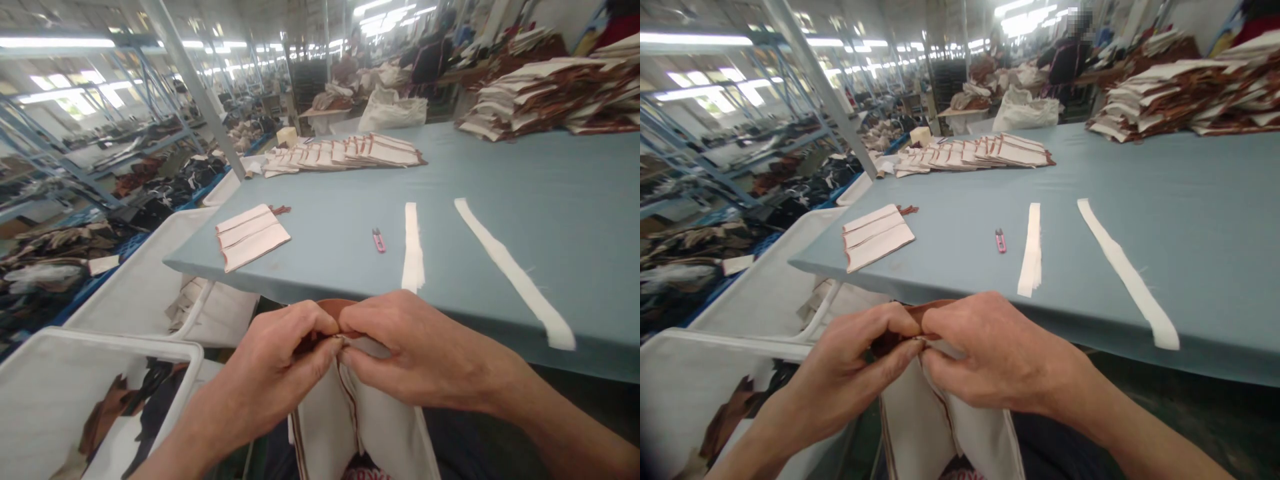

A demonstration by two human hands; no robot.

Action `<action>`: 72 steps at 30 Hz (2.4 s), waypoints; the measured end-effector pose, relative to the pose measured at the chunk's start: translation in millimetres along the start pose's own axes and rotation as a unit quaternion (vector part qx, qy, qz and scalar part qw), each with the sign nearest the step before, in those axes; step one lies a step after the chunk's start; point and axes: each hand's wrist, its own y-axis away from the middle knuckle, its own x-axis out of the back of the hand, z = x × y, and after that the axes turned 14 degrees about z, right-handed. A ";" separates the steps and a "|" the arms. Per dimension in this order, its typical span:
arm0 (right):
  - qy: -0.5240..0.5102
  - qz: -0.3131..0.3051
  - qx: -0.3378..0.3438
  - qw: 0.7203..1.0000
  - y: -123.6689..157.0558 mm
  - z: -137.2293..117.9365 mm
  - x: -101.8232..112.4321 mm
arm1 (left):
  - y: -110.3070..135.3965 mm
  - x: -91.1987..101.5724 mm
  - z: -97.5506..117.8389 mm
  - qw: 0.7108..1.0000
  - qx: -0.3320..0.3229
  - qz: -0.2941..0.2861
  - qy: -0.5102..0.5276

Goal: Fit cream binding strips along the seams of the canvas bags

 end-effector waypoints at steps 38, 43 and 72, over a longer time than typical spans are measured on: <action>0.069 -0.005 0.090 0.994 34.1 1.5 -2.2 | 10.3 -9.1 1.0 0.992 -0.060 -0.093 -0.063; 0.012 -0.061 0.026 0.998 44.9 7.9 -0.7 | 24.3 -14.7 -17.5 0.983 -0.131 -0.106 -0.074; -0.066 0.031 -0.156 0.985 24.7 54.9 -36.2 | 24.1 7.2 -25.2 0.965 0.121 -0.107 0.208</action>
